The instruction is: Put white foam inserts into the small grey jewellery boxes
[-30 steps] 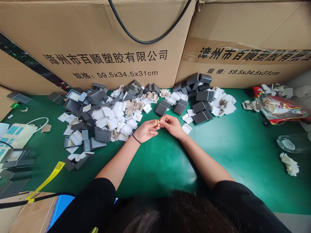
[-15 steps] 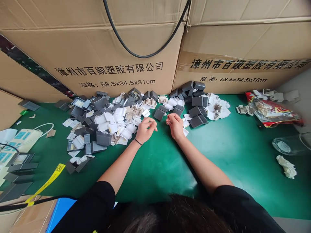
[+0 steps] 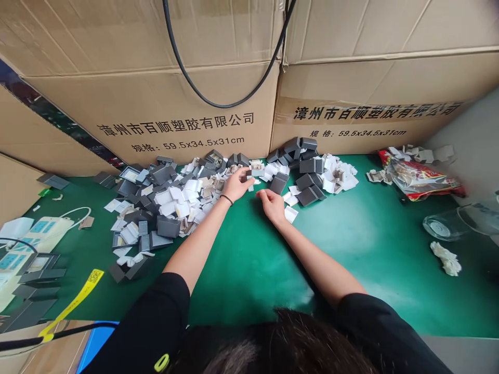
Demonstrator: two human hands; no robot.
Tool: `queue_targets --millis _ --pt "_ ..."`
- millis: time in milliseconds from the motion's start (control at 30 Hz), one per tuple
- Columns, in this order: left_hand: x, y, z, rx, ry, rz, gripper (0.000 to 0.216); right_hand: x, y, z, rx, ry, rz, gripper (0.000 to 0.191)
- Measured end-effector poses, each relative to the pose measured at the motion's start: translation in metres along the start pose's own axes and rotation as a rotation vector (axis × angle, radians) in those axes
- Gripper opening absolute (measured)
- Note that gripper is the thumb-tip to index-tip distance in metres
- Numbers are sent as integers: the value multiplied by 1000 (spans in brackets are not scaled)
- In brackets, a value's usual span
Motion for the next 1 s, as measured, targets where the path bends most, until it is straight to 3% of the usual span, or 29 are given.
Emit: queue_targets --millis 133,267,400,467,500,533,600,700,767,833,867,900,967,1000 --pt "-34 11 10 -238 435 -88 33 35 14 19 -258 458 268 31" --pt "-42 38 15 -426 722 17 24 73 70 43 -394 718 466 51" --pt "-49 59 19 -525 814 58 18 134 200 92 -703 434 1032 43" --pt "-52 66 22 -549 822 70 16 151 259 110 -755 175 1343 34" --pt "-54 68 23 -555 826 69 16 154 273 115 -730 79 1418 31" --pt "-55 70 24 -558 831 67 17 155 275 118 -701 12 1419 28" --pt "-58 76 26 -558 851 59 20 147 246 117 -653 -21 1239 20" --pt "-60 86 25 -532 907 62 20 102 157 100 -574 138 739 24" --pt "-60 91 25 -515 942 80 20 60 105 81 -415 328 376 31" --pt "-59 94 26 -515 967 81 21 36 89 66 -253 501 201 34" --pt "-58 94 28 -519 980 72 21 42 96 67 -270 538 263 38" --pt "-56 93 29 -526 993 62 22 60 113 72 -357 515 431 39" --pt "-50 90 33 -539 1022 51 21 100 172 91 -591 281 950 33" --pt "-45 88 34 -544 1036 51 21 107 193 98 -624 140 1132 37"
Point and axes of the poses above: each hand's wrist, its own y-axis away from the middle knuckle, its own x-axis out of the palm, z = x × y, the point moved 9 cm from there along -y, towards the middle knuckle
